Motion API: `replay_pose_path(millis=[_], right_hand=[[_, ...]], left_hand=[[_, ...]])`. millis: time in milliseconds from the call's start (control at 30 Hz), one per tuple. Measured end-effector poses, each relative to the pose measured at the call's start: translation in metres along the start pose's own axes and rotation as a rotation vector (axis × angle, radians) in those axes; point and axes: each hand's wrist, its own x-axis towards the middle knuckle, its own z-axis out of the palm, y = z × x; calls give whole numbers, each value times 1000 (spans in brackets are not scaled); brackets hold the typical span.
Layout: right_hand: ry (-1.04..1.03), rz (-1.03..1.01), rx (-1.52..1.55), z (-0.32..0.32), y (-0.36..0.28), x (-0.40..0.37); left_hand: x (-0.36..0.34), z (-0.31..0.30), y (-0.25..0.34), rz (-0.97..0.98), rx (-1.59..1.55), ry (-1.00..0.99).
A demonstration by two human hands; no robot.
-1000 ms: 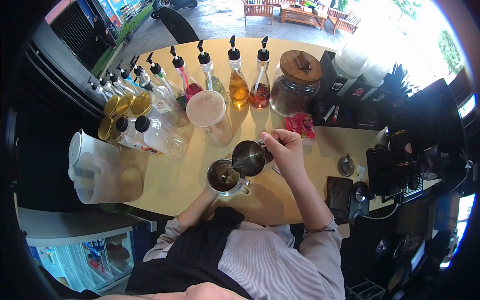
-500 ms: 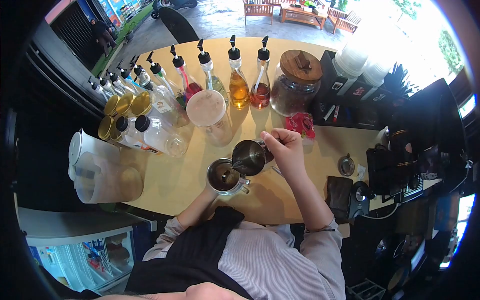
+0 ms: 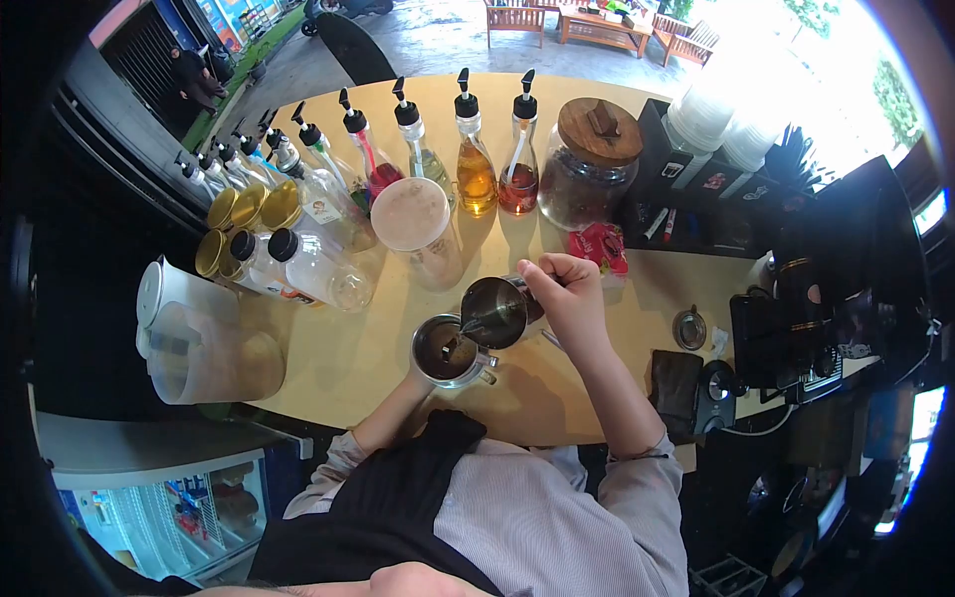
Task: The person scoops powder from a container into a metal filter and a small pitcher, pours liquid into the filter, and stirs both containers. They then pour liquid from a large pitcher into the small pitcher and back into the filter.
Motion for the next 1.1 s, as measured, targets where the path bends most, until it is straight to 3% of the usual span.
replay_pose_path(millis=[133, 233, 300, 400, 600, 933, 1100], right_hand=[[8, -9, -14, 1, 1, 1], [3, 0, 8, 0, 2, 1], [1, -5, 6, -1, 4, 2], [-3, -2, 4, 0, 3, 1], [-8, 4, 0, 1, -4, 0], [-17, 2, 11, 3, -6, -1], [-18, -26, -20, 1, -4, 0]], left_hand=[[-3, -3, 0, -46, -23, -27], [-2, -3, 3, -25, 151, -4], [-1, -3, 1, -76, -11, 60], [0, 0, 0, -2, 55, 89], [-3, 0, 5, -44, -28, 16], [-2, -5, -4, -44, 6, 56], [-3, 10, 16, -82, -158, 41]])
